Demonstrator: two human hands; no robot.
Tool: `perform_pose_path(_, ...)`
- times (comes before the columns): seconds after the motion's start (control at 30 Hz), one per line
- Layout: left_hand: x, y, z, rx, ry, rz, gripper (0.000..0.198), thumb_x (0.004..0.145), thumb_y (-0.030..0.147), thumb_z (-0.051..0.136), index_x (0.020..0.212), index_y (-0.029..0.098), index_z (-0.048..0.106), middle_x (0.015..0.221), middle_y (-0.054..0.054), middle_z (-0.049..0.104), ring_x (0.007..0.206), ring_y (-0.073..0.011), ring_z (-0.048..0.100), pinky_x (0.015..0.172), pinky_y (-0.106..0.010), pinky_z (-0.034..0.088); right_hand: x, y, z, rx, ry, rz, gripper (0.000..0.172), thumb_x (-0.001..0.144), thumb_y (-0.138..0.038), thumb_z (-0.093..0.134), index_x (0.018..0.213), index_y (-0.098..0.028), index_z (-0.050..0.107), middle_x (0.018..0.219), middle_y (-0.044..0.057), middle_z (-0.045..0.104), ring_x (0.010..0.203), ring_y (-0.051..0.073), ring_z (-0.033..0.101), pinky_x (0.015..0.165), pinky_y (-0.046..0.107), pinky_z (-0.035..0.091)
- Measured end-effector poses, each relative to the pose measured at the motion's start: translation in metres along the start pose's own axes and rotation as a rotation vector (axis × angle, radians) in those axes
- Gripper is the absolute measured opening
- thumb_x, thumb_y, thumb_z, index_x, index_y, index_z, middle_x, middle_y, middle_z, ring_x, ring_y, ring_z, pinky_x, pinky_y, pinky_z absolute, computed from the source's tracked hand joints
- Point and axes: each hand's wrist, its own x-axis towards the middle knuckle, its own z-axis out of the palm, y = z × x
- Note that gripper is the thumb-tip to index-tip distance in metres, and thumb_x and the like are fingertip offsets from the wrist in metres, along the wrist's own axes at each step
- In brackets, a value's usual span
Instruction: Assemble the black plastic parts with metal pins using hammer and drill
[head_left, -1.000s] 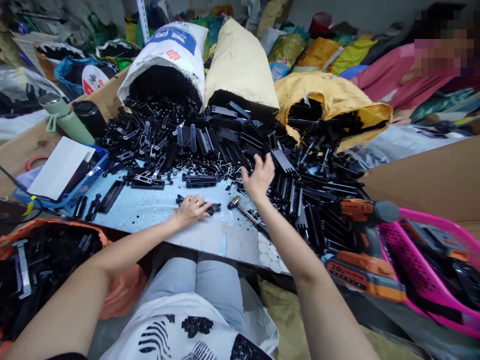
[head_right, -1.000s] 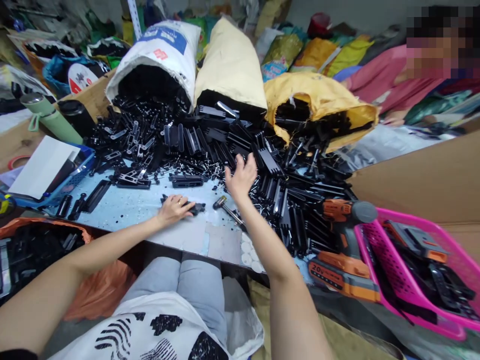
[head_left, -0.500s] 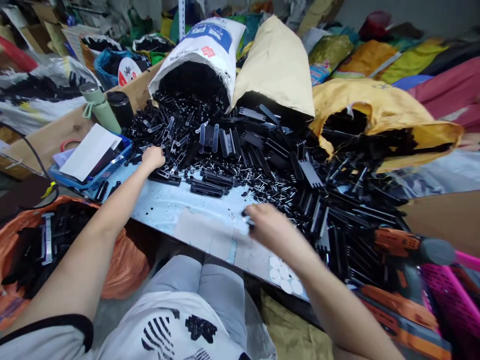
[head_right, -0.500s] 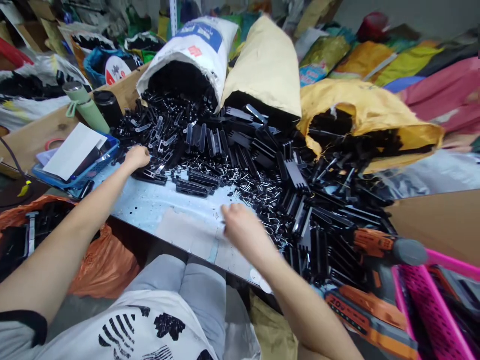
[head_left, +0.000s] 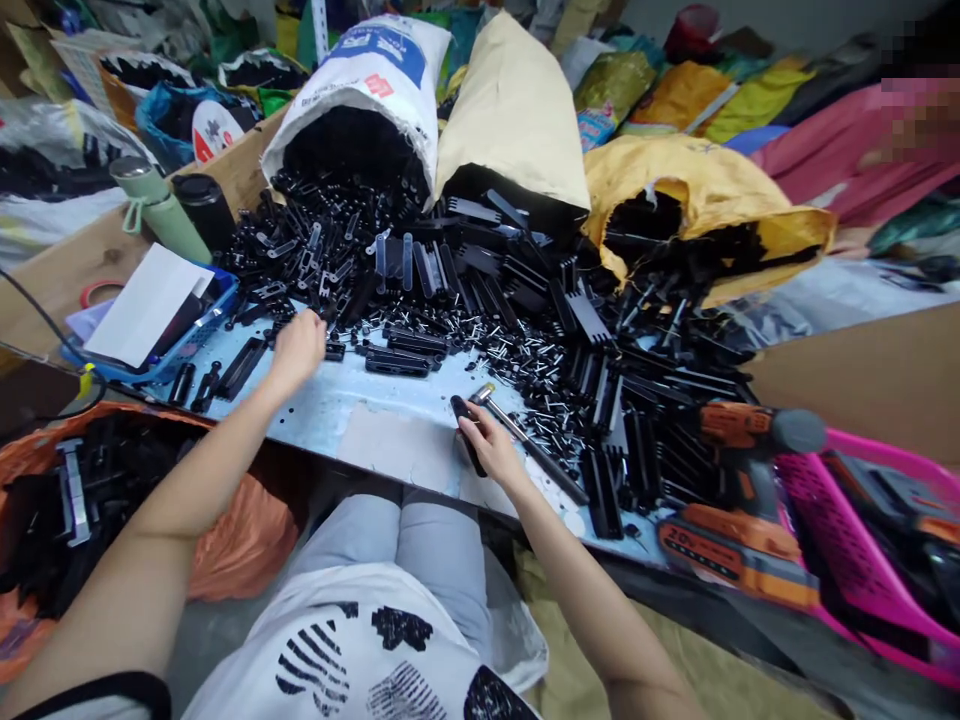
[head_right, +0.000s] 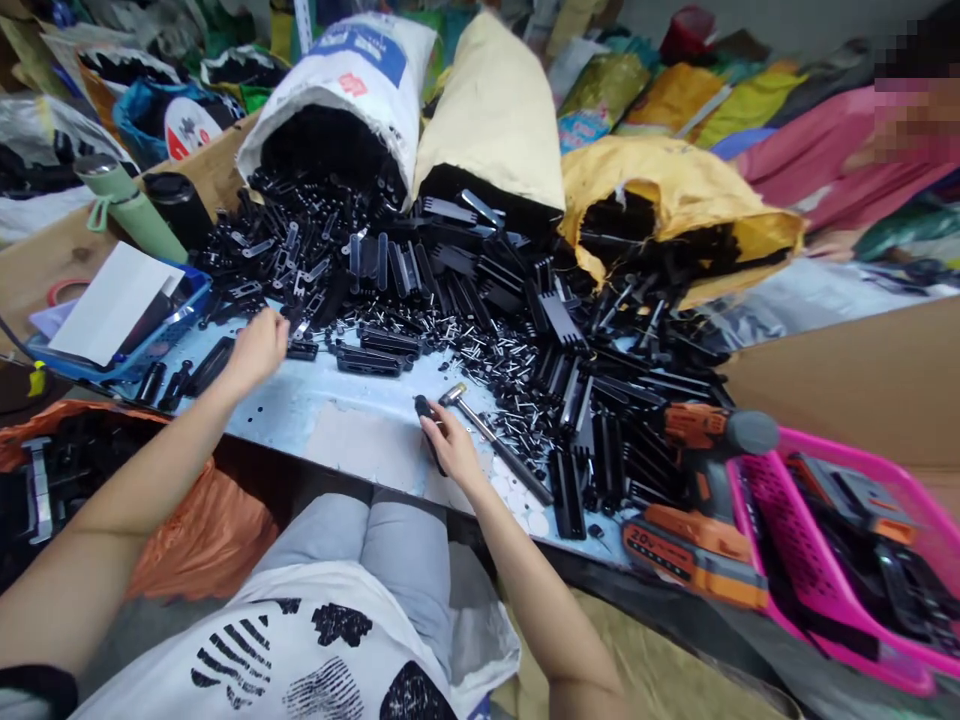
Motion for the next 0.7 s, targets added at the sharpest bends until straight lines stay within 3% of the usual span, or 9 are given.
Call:
perform_pose_path(0.13,-0.083,0.066,0.044,-0.037,-0.108,0.181,0.020,0.092,0.024,0.041,0.090,0.010,0.056,0.089,-0.013,0.059,0.083,-0.0224,0.057,0.072,-0.031,0.045,0.002,-0.002,0.011,0.454,-0.022,0.298,0.054,0.080,-0.063,0.045,0.108,-0.018,0.057,0.072,0.003,0.063,0.061,0.018,0.061,0.057,0.030,0.050)
perform_pose_path(0.2,-0.118,0.081,0.067,-0.077,-0.140,0.258,0.017,0.089,0.025,0.049,0.097,0.012,0.056,0.090,-0.012,0.059,0.084,-0.0238,0.057,0.072,-0.033,0.046,-0.003,-0.001,0.012,0.477,0.003,0.293,0.054,0.079,-0.063,0.047,0.109,-0.019,0.057,0.073,0.003,0.063,0.061,0.017,0.061,0.057,0.030,0.051)
perform_pose_path(0.27,-0.140,0.081,0.081,-0.118,-0.096,0.240,0.021,0.085,0.024,0.055,0.102,0.012,0.055,0.091,-0.013,0.058,0.087,-0.0257,0.056,0.074,-0.036,0.046,-0.011,0.002,0.009,0.360,0.026,0.187,0.052,0.077,-0.059,0.054,0.114,-0.021,0.057,0.084,0.004,0.065,0.068,0.017,0.062,0.065,0.031,0.052)
perform_pose_path(0.37,-0.147,0.071,0.081,-0.291,0.071,0.153,0.016,0.080,0.022,0.059,0.093,0.013,0.056,0.090,-0.012,0.057,0.092,-0.0273,0.055,0.080,-0.040,0.047,-0.025,0.005,0.003,0.215,0.012,0.065,0.049,0.077,-0.052,0.058,0.117,-0.024,0.058,0.101,0.005,0.064,0.077,0.017,0.062,0.077,0.035,0.050)
perform_pose_path(0.47,-0.137,0.076,0.066,-0.639,0.218,0.147,0.015,0.079,0.026,0.061,0.089,0.016,0.056,0.095,-0.009,0.059,0.096,-0.0235,0.057,0.086,-0.038,0.047,-0.033,0.000,0.004,0.378,-0.013,0.154,0.054,0.081,-0.054,0.052,0.126,-0.024,0.051,0.086,0.005,0.065,0.069,0.018,0.062,0.069,0.036,0.052)
perform_pose_path(0.57,-0.128,0.101,0.050,-0.883,0.066,0.247,0.019,0.086,0.028,0.054,0.101,0.017,0.058,0.098,-0.007,0.063,0.092,-0.0184,0.060,0.083,-0.032,0.049,-0.033,-0.014,0.014,0.613,-0.019,0.240,0.062,0.082,-0.056,0.048,0.133,-0.021,0.042,0.065,0.002,0.060,0.057,0.018,0.060,0.056,0.033,0.051)
perform_pose_path(0.63,-0.125,0.120,0.043,-0.924,-0.079,0.318,0.027,0.089,0.027,0.048,0.112,0.016,0.057,0.100,-0.008,0.064,0.093,-0.0179,0.061,0.083,-0.031,0.049,-0.032,-0.023,0.021,0.702,-0.010,0.222,0.063,0.083,-0.056,0.046,0.136,-0.022,0.039,0.067,0.001,0.060,0.054,0.016,0.057,0.050,0.029,0.048)
perform_pose_path(0.7,-0.124,0.133,0.039,-0.934,-0.153,0.337,0.035,0.091,0.025,0.045,0.123,0.015,0.052,0.103,-0.009,0.064,0.096,-0.0186,0.061,0.084,-0.032,0.049,-0.031,-0.028,0.024,0.727,0.007,0.154,0.063,0.084,-0.056,0.044,0.137,-0.023,0.038,0.074,0.002,0.060,0.053,0.013,0.055,0.047,0.026,0.046)
